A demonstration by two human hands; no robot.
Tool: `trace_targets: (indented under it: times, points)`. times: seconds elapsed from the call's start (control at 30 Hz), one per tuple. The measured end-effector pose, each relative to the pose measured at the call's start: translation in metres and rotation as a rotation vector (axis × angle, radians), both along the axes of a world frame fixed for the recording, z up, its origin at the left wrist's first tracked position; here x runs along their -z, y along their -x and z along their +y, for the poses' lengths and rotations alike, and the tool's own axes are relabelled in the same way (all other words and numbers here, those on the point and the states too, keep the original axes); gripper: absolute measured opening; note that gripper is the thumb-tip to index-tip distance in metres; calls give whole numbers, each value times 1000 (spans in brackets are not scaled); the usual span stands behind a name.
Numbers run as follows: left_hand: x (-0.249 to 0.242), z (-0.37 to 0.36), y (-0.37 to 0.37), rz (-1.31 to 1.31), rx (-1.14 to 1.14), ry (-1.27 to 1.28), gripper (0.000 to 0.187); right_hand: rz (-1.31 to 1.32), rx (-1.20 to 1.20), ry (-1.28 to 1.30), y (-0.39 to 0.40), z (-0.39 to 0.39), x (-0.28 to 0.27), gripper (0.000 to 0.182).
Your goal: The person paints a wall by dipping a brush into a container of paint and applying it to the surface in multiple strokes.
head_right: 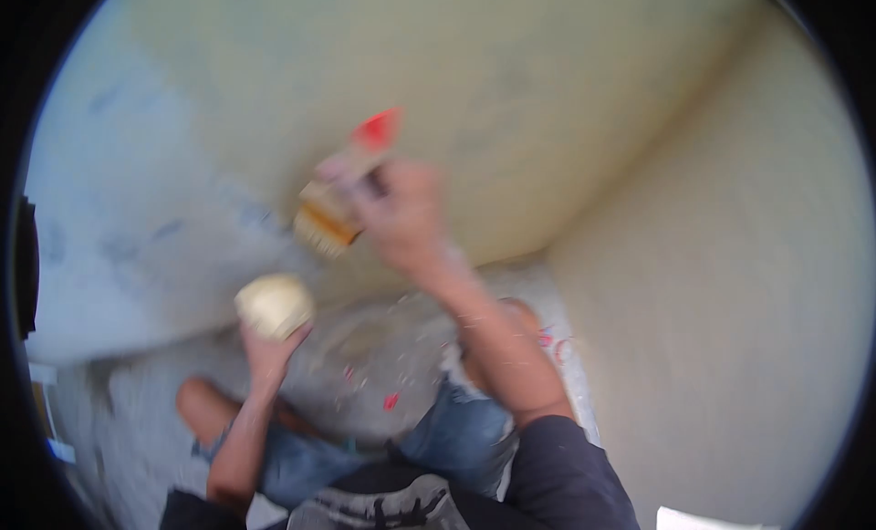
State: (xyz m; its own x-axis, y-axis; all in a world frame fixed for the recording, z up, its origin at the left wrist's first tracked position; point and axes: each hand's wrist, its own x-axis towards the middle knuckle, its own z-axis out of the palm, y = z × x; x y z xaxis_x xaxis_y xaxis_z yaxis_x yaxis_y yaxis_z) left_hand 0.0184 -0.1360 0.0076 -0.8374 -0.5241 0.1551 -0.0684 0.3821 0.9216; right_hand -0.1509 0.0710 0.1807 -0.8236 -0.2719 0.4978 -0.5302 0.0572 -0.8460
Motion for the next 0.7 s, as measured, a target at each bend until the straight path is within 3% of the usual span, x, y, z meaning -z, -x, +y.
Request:
trace_targets:
  times: [0.03, 0.07, 0.17, 0.53, 0.7]
  points:
    - [5, 2, 1, 48, -17, 26, 85, -151, 1, 51, -5, -4, -2, 37]
    - [0, 5, 4, 72, 2, 5, 84, -201, -57, 177, -9, -9, -4, 34]
    - [-11, 13, 10, 101, 3, -33, 84, -286, -184, 213, -12, -21, 1, 33]
    - [-20, 16, 10, 49, 29, 37, 85, -277, -469, 108, -26, -26, 11, 18]
    - [-26, 13, 4, 26, 58, 64, 86, -249, -531, -88, -22, -31, 16, 18]
